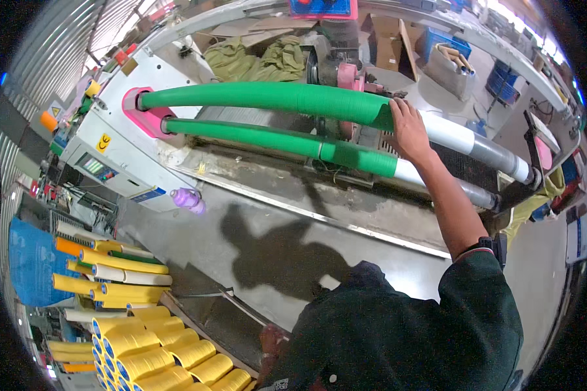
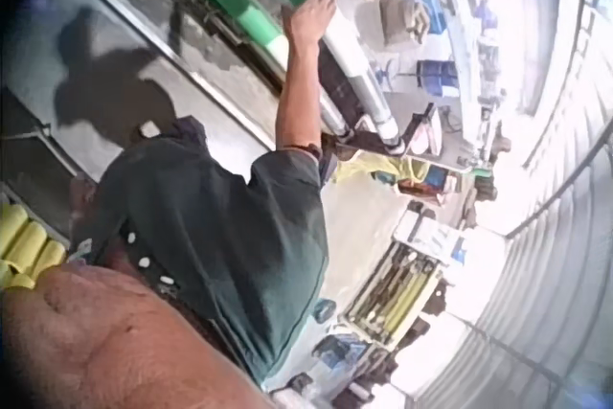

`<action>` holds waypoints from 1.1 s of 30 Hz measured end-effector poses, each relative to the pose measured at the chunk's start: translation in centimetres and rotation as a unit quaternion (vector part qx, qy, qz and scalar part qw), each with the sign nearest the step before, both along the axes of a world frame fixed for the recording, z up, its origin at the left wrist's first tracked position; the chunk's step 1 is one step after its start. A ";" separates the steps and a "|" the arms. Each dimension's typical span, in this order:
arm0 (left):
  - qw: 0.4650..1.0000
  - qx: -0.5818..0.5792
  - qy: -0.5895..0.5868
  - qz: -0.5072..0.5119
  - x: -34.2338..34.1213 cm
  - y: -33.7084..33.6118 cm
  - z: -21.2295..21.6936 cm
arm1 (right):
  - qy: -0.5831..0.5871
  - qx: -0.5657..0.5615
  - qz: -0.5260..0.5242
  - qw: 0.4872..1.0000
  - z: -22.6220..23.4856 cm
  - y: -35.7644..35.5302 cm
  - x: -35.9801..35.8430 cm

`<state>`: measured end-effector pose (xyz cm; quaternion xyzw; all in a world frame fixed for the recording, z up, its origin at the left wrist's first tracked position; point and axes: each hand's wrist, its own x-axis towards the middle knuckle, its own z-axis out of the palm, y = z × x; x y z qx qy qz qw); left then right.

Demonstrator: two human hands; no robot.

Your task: The person operates a control panel, removes a long roll of green tape from a machine, and separates it into individual rolls by hand. They stack the rolls on a table and then return to the machine to touch the green material on the rotating rollers.

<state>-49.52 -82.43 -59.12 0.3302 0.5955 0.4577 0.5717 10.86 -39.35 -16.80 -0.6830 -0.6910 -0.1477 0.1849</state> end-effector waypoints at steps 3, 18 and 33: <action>0.963 -0.145 -0.169 0.150 -3.4 6.0 -0.5 | -0.009 -0.011 -0.016 1.000 0.0 1.3 -0.4; 0.982 -0.182 -0.024 0.038 0.7 23.8 5.6 | -0.018 -0.071 0.021 0.997 0.6 6.5 -0.6; 0.861 -0.057 0.173 -0.474 -4.8 47.5 0.4 | 0.002 -0.127 -0.047 0.991 2.3 6.7 -1.7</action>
